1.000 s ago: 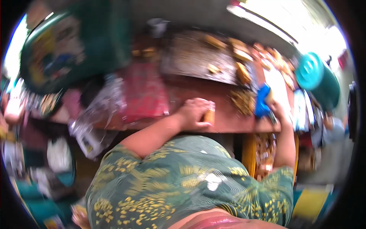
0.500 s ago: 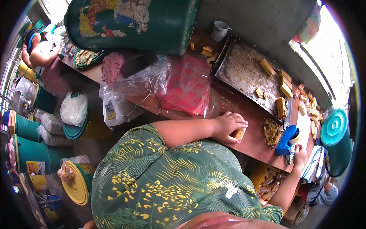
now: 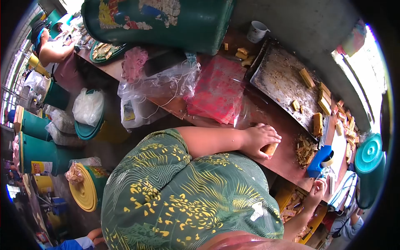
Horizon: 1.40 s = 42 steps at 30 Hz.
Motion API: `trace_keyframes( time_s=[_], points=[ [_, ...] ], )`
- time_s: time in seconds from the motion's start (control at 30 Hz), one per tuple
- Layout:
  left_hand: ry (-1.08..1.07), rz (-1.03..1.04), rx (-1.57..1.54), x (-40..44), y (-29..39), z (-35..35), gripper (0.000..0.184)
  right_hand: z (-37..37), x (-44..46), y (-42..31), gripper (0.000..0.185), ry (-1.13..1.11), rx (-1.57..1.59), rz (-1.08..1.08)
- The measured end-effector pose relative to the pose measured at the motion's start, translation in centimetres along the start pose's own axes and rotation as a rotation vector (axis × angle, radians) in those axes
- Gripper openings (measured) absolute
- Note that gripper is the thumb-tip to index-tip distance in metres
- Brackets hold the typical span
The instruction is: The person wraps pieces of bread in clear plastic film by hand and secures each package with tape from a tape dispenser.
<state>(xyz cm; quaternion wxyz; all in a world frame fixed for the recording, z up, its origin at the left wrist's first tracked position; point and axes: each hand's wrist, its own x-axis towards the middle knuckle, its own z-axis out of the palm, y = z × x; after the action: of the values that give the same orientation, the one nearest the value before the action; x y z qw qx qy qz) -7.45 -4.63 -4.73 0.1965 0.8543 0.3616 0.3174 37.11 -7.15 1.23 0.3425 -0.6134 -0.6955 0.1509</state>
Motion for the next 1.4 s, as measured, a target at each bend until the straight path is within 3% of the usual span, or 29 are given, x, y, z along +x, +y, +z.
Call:
trace_keyframes(
  time_s=[0.07, 0.2, 0.47, 0.5, 0.63, 0.73, 0.87, 0.97, 1.1, 1.2, 1.33, 1.4],
  points=[
    [0.012, -0.002, 0.006, -0.1, -0.1, 0.2, 0.076, 0.8, -0.6, 2.6, 0.007, 0.016, 0.208, 0.155],
    [0.012, -0.008, 0.008, -0.2, -0.1, 0.3, 0.076, 2.3, -0.6, 5.6, 0.009, -0.048, 0.536, 0.236],
    [-0.053, -0.027, 0.027, 0.2, 0.1, -0.6, 0.082, 3.7, -0.5, 7.9, 0.040, 0.086, 1.232, 0.369],
    [-0.054, -0.028, 0.047, 0.2, 0.1, -0.6, 0.083, 4.8, -0.4, 6.2, 0.037, 0.213, 1.111, 0.373],
    [-0.077, -0.022, 0.066, 0.6, 0.4, -1.2, 0.082, 5.5, 1.0, 3.8, 0.027, 0.271, 0.897, 0.481],
    [-0.058, 0.038, 0.098, 0.8, 0.3, -1.1, 0.077, 5.0, 1.1, 1.3, 0.029, 0.246, 0.799, 0.637],
    [-0.055, 0.034, 0.083, 0.9, 0.7, -1.3, 0.075, 3.5, 1.6, 0.1, 0.024, 0.051, 0.716, 0.743],
    [-0.044, -0.013, 0.065, 0.8, 1.4, -1.7, 0.074, 3.4, 1.9, 2.3, 0.020, -0.021, 0.646, 0.562],
    [-0.046, 0.035, 0.103, 0.7, 1.2, -1.7, 0.074, 2.4, 1.6, -0.2, 0.015, 0.120, 0.657, 0.467],
    [-0.049, 0.043, 0.096, 0.8, 1.0, -1.7, 0.074, 2.4, 1.5, 1.8, 0.016, 0.056, 0.468, 0.407],
    [-0.039, 0.034, 0.088, 0.5, 0.9, -1.3, 0.073, 3.0, -0.1, 2.2, 0.025, 0.272, -0.496, 0.226],
    [-0.029, 0.031, 0.091, 0.6, 0.7, -1.3, 0.073, 3.8, 0.0, 1.6, 0.025, 0.229, -0.250, 0.297]
  ],
)
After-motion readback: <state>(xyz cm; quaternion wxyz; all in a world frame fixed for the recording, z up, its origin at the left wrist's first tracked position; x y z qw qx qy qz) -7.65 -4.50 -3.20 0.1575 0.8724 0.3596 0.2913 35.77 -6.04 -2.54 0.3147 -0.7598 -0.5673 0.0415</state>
